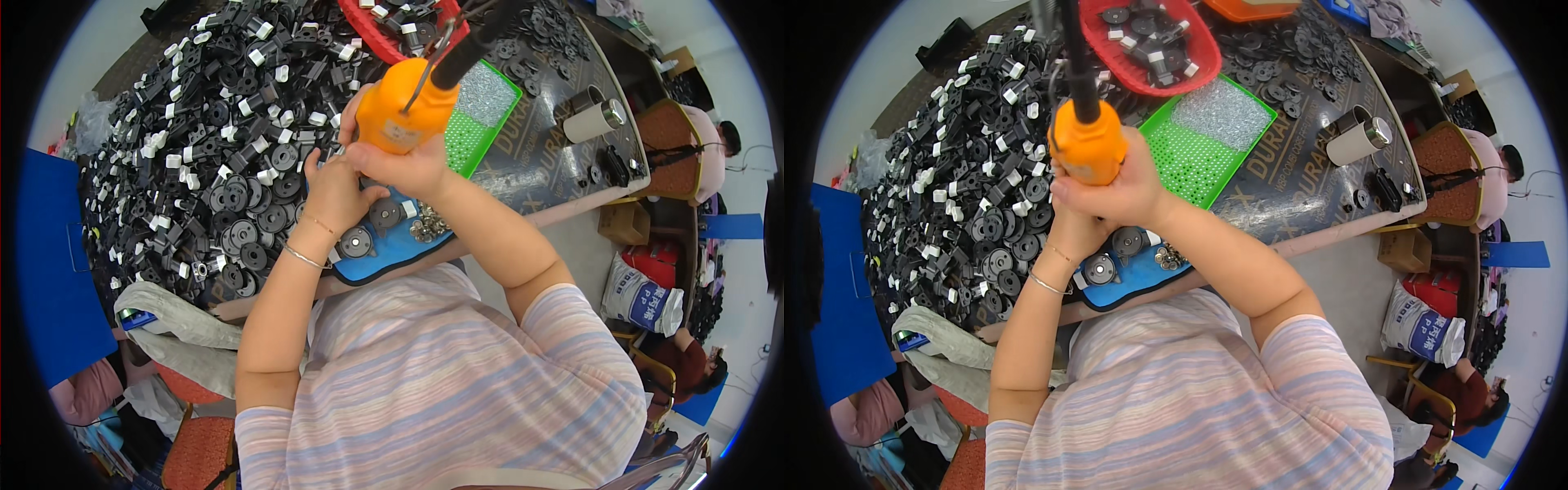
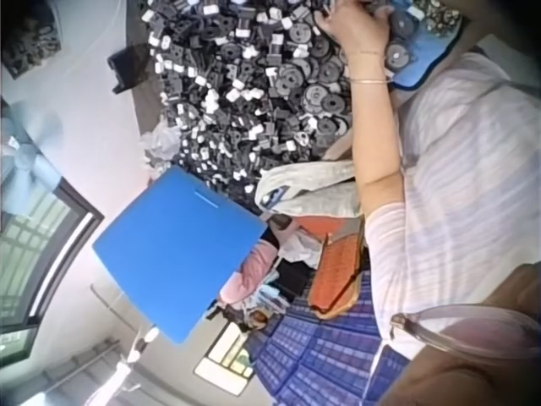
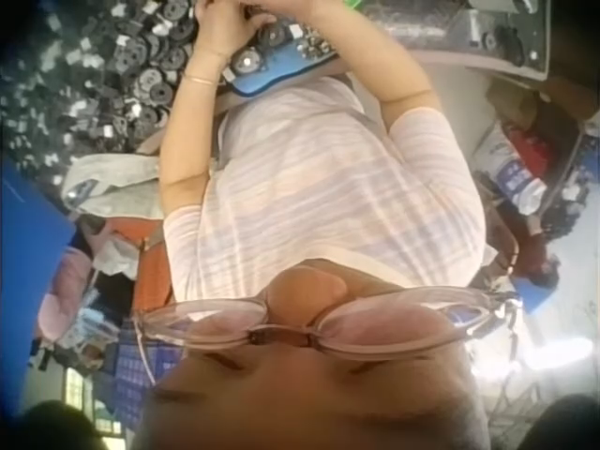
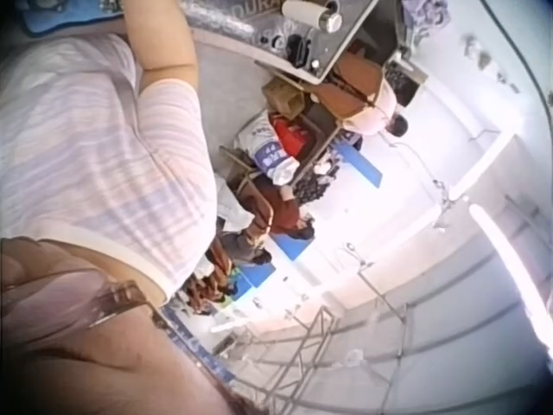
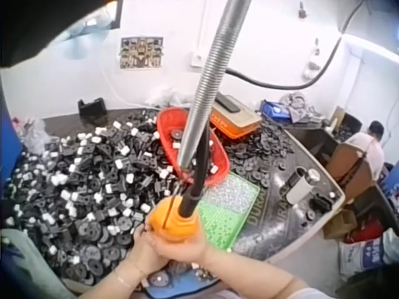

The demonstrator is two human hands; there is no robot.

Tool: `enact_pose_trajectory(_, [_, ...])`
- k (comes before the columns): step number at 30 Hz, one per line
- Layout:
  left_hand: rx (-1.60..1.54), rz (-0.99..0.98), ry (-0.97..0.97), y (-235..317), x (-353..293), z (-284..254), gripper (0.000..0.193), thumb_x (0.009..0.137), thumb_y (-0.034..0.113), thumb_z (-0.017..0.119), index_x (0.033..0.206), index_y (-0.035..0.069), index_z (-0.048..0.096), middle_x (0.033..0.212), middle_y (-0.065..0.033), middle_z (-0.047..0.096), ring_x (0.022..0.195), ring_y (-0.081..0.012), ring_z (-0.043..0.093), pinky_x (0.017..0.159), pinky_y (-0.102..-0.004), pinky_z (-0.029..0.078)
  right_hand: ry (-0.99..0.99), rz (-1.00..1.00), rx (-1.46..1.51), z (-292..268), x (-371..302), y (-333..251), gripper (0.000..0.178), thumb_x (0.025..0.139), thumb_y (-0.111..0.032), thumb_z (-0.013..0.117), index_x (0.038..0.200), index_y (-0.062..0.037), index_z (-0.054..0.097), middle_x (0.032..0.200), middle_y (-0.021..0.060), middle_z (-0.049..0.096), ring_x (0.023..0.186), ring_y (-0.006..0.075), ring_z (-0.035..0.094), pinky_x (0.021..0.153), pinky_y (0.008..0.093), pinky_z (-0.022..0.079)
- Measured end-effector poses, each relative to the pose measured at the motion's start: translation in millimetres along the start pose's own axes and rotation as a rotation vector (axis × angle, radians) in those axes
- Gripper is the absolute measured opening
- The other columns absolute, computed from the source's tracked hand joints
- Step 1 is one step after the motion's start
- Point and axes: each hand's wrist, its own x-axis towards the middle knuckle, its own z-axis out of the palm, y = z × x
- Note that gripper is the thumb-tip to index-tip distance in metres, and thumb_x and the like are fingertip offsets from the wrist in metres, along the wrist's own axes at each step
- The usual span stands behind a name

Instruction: Assembling small mechanical components at a workbench using an electric screwdriver.

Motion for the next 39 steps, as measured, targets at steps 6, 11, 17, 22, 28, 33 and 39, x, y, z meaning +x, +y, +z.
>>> enact_pose_trajectory(6, [0.063,-0.055,-0.113,1,-7,-3,0.043,0.068,0.033,0.076,0.103,0.010,0.067,0.096,-0.0047,0.067,0.097,-0.0230,0.060,0.103,-0.0510,0.021,0.059,-0.154,0.126,-28,8,-36,0.030,0.077,-0.008,0.065,0.100,0.0019,0.050,0.089,0.0155,0.055,0.064,0.0187,0.057,0.059,0.0284,0.049])
enact_pose_trajectory(11, [0.038,-0.062,-0.116,7,-7,-6,0.045,0.070,0.031,0.075,0.108,0.009,0.066,0.100,-0.0059,0.066,0.101,-0.0232,0.058,0.104,-0.0514,0.020,0.216,-0.105,-0.057,-74,-14,-32,0.024,0.078,-0.001,0.058,0.100,0.0021,0.049,0.089,0.0157,0.056,0.063,0.0195,0.057,0.059,0.0290,0.048])
enact_pose_trajectory(17, [0.039,-0.090,-0.159,9,-8,-9,0.050,0.068,0.027,0.073,0.113,0.008,0.062,0.107,-0.0082,0.063,0.105,-0.0251,0.056,0.106,-0.0508,0.018,0.316,-0.110,-0.068,-80,-26,-21,0.024,0.077,0.001,0.060,0.099,0.0016,0.050,0.085,0.0134,0.057,0.062,0.0167,0.058,0.059,0.0280,0.048])
enact_pose_trajectory(22, [0.036,-0.085,-0.143,9,-9,-8,0.050,0.068,0.024,0.075,0.113,0.009,0.062,0.107,-0.0069,0.064,0.106,-0.0242,0.056,0.106,-0.0510,0.019,0.318,-0.087,-0.058,-82,-26,-21,0.024,0.078,0.000,0.060,0.099,0.0018,0.050,0.085,0.0133,0.057,0.062,0.0166,0.058,0.059,0.0277,0.047])
enact_pose_trajectory(28, [0.042,-0.077,-0.145,11,-8,-9,0.049,0.067,0.021,0.077,0.112,0.009,0.062,0.107,-0.0055,0.064,0.105,-0.0235,0.056,0.105,-0.0511,0.020,0.299,-0.094,-0.070,-84,-26,-20,0.023,0.078,0.000,0.060,0.099,0.0016,0.050,0.084,0.0127,0.057,0.062,0.0162,0.057,0.059,0.0277,0.047])
enact_pose_trajectory(33, [0.053,-0.068,-0.134,10,-10,-7,0.049,0.067,0.022,0.077,0.112,0.009,0.062,0.105,-0.0053,0.064,0.104,-0.0236,0.056,0.104,-0.0514,0.021,0.315,-0.076,-0.037,-85,-28,-16,0.022,0.078,0.000,0.060,0.098,0.0014,0.050,0.082,0.0121,0.056,0.061,0.0164,0.056,0.058,0.0282,0.047])
enact_pose_trajectory(39, [0.056,-0.049,-0.111,9,-11,-6,0.050,0.067,0.022,0.077,0.113,0.009,0.061,0.105,-0.0054,0.064,0.103,-0.0234,0.057,0.104,-0.0522,0.021,0.256,-0.134,-0.032,-81,-23,-40,0.022,0.081,-0.004,0.059,0.099,0.0012,0.048,0.089,0.0152,0.053,0.063,0.0200,0.056,0.059,0.0307,0.048])
